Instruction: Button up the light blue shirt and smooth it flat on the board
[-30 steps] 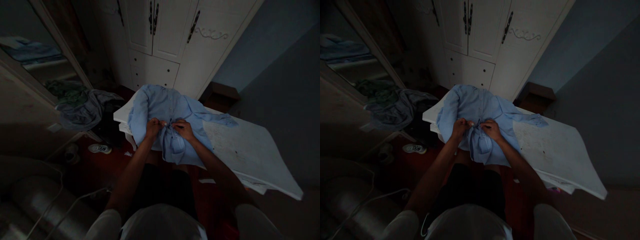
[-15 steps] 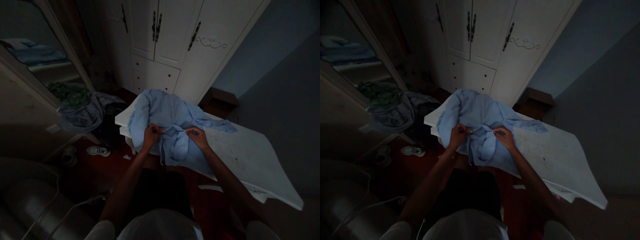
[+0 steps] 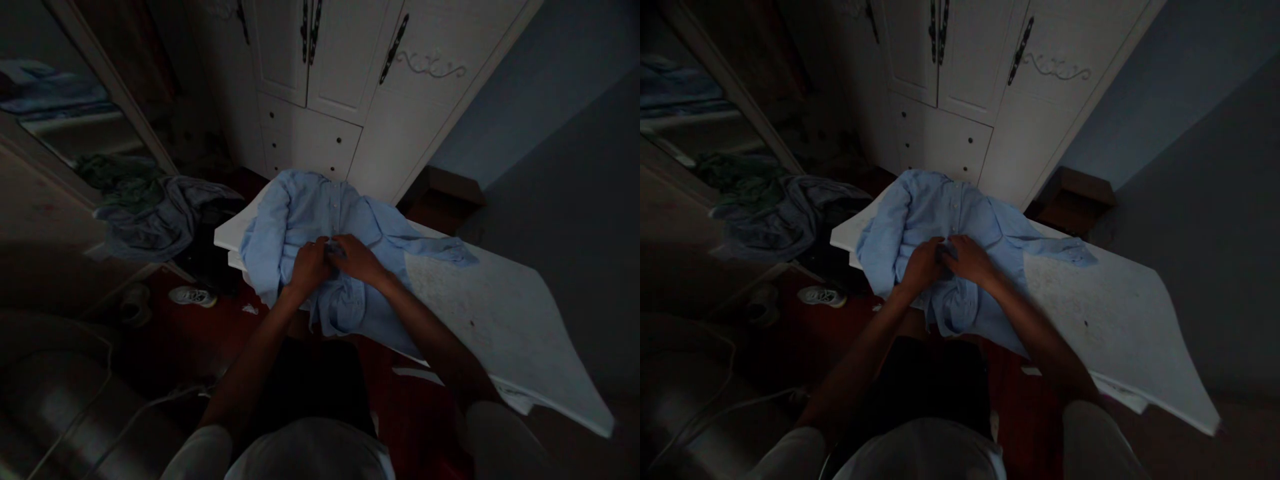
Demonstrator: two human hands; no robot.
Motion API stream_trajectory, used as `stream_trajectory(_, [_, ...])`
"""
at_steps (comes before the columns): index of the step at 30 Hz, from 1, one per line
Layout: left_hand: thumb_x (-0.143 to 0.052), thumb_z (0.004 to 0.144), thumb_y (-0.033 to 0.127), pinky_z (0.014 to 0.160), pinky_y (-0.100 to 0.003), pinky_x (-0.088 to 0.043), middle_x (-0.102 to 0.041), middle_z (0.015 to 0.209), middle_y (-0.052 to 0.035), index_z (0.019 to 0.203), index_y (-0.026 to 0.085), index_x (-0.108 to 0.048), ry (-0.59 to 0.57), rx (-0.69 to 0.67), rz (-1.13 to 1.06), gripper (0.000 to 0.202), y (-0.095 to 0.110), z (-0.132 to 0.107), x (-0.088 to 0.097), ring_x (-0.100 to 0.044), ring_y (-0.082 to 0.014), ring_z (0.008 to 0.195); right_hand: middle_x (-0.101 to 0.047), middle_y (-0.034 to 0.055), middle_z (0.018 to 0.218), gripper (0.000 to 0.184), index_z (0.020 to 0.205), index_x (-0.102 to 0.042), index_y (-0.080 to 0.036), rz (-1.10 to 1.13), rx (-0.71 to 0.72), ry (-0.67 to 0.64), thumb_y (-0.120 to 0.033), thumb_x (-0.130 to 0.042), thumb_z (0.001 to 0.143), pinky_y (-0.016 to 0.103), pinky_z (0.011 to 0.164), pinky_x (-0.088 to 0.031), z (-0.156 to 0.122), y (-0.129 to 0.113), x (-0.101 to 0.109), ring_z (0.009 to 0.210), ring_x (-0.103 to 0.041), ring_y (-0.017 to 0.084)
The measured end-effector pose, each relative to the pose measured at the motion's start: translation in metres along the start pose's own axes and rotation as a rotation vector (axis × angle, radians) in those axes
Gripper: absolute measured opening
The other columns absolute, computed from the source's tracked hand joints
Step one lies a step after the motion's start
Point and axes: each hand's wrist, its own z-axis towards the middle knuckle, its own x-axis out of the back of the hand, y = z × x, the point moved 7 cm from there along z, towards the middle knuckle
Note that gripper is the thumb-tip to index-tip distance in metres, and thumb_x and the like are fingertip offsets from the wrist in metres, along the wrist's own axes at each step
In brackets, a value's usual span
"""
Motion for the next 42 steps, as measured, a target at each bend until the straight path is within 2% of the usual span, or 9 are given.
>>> stream_trajectory(3, [-0.056,0.077,0.006,0.093,-0.039,-0.048,-0.068,0.113,-0.0136,0.136,0.012,-0.045,-0.075,-0.001,0.02,0.061,-0.001,0.006,-0.012,-0.063,-0.0271,0.105,-0.067,0.0161,0.105,0.031,0.114,-0.061,-0.01,-0.169,-0.108,-0.154,-0.029,-0.059,0.089,0.034,0.085,-0.047,0.012,0.002,-0.011,0.1,-0.063,0.026])
stream_trajectory(6, [-0.058,0.081,0.012,0.097,-0.039,-0.048,-0.07,0.114,-0.0118,0.137,0.013,-0.043,-0.059,0.025,-0.064,0.058,-0.007,0.008,-0.013,-0.064,-0.026,0.109,-0.072,0.0131,0.097,0.024,0.109,-0.066,-0.012,-0.18,-0.136,-0.208,-0.022,-0.059,0.089,0.03,0.077,-0.047,0.018,0.011,-0.012,0.091,-0.067,0.023])
stream_trajectory(11, [-0.062,0.082,0.018,0.093,-0.036,-0.051,-0.071,0.113,-0.009,0.135,0.017,-0.046,0.011,0.054,-0.17,0.055,-0.008,0.014,-0.008,-0.066,-0.0238,0.106,-0.075,0.007,0.086,0.013,0.088,-0.076,-0.016,0.052,-0.089,-0.101,-0.017,-0.064,0.083,0.027,0.074,-0.049,0.018,0.027,-0.002,0.083,-0.071,0.021])
stream_trajectory(15, [-0.064,0.083,0.02,0.095,-0.035,-0.051,-0.07,0.115,-0.0076,0.134,0.018,-0.047,0.103,-0.011,-0.273,0.054,0.004,0.019,-0.001,-0.066,-0.0206,0.105,-0.076,0.0029,0.082,0.013,0.087,-0.078,-0.018,0.367,-0.16,0.003,-0.023,-0.069,0.079,0.027,0.07,-0.053,0.013,0.05,0.006,0.077,-0.072,0.02])
stream_trajectory(19, [-0.067,0.082,0.022,0.094,-0.036,-0.052,-0.071,0.112,-0.008,0.134,0.018,-0.047,0.096,-0.009,-0.323,0.057,0.007,0.018,-0.008,-0.067,-0.0211,0.104,-0.077,0.0018,0.082,0.017,0.088,-0.079,-0.021,0.532,-0.204,0.051,-0.03,-0.072,0.076,0.03,0.07,-0.056,0.006,0.066,0.005,0.078,-0.072,0.022])
stream_trajectory(22, [-0.069,0.081,0.023,0.095,-0.038,-0.051,-0.072,0.109,-0.0081,0.132,0.018,-0.049,0.096,0.026,-0.317,0.055,0.002,0.015,-0.018,-0.067,-0.0223,0.104,-0.077,0.0017,0.084,0.013,0.087,-0.079,-0.022,0.561,-0.191,0.071,-0.025,-0.071,0.077,0.03,0.074,-0.056,0.002,0.07,0.0,0.08,-0.073,0.021])
stream_trajectory(29, [-0.067,0.08,0.011,0.095,-0.037,-0.052,-0.074,0.1,-0.0052,0.127,0.019,-0.054,0.111,0.116,-0.309,0.049,-0.008,0.011,-0.028,-0.069,-0.0215,0.099,-0.075,0.0027,0.088,0.012,0.089,-0.076,-0.022,0.449,-0.049,0.176,-0.02,-0.068,0.081,0.028,0.076,-0.054,-0.002,0.065,-0.001,0.082,-0.07,0.017])
stream_trajectory(37, [-0.067,0.08,0.009,0.092,-0.033,-0.054,-0.075,0.1,-0.0043,0.122,0.019,-0.056,0.146,0.128,-0.374,0.044,-0.011,0.012,-0.023,-0.07,-0.0186,0.096,-0.071,0.0066,0.106,0.024,0.114,-0.069,-0.023,0.099,0.292,0.217,-0.025,-0.059,0.092,0.038,0.091,-0.051,-0.012,0.034,0.001,0.101,-0.063,0.021])
stream_trajectory(42, [-0.064,0.081,0.009,0.091,-0.032,-0.054,-0.074,0.102,-0.0043,0.123,0.019,-0.055,0.154,0.126,-0.393,0.045,-0.013,0.011,-0.025,-0.07,-0.0175,0.096,-0.073,0.0078,0.104,0.024,0.114,-0.069,-0.021,0.067,0.307,0.21,-0.028,-0.057,0.094,0.037,0.088,-0.053,-0.013,0.039,-0.007,0.097,-0.065,0.021])
